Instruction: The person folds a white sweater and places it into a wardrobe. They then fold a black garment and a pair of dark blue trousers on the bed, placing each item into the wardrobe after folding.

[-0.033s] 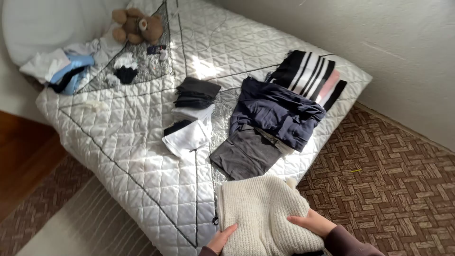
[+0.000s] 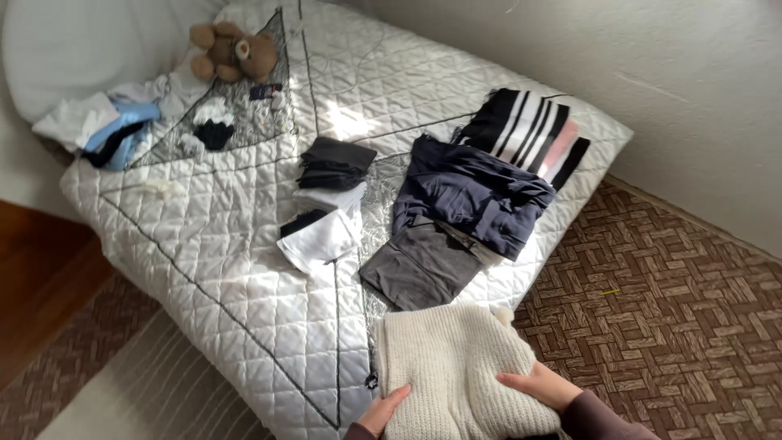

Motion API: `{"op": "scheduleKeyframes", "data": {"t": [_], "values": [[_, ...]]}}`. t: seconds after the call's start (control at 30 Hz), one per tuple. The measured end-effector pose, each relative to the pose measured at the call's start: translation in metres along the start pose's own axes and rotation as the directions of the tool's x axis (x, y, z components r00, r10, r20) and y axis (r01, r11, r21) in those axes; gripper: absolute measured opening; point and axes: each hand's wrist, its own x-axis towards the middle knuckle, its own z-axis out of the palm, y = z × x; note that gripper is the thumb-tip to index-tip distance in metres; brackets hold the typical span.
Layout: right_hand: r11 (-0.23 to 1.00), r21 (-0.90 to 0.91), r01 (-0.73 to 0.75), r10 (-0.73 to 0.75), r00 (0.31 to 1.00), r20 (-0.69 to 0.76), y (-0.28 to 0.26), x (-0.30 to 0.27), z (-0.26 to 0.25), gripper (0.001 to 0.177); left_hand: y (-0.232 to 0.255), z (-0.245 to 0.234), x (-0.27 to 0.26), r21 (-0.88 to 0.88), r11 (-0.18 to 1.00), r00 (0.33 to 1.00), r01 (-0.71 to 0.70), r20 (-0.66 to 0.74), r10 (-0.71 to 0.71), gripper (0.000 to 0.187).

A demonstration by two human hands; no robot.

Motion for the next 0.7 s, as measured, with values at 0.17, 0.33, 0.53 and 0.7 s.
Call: {"op": "scheduleKeyframes", "data": {"t": [0.17, 0.33, 0.53, 0.7], "values": [[0.999, 0.028, 0.037, -0.029, 0.974, -0.226, 0.034, -0.047, -0.015, 0.071, -0.004, 0.028, 0.031, 0.264, 0.964, 0.990, -0.017, 0.136, -0.020, 0.070], [0.981, 0.168, -0.100, 0.146, 0.945, -0.291, 0.020, -0.139, -0.013, 0.088, -0.014, 0.080, 0.060, 0.368, 0.928, 0.955, -0.055, 0.292, -0.059, 0.077], [0.733, 0.678, -0.060, 0.323, 0.907, -0.269, 0.070, -0.205, -0.039, 0.093, -0.019, 0.164, 0.069, 0.601, 0.783, 0.905, -0.159, 0.405, -0.127, 0.076], [0.649, 0.760, -0.025, 0.388, 0.871, -0.302, 0.186, -0.201, -0.081, 0.102, -0.017, 0.244, 0.023, 0.848, 0.451, 0.914, -0.279, 0.378, -0.147, 0.073]]}}
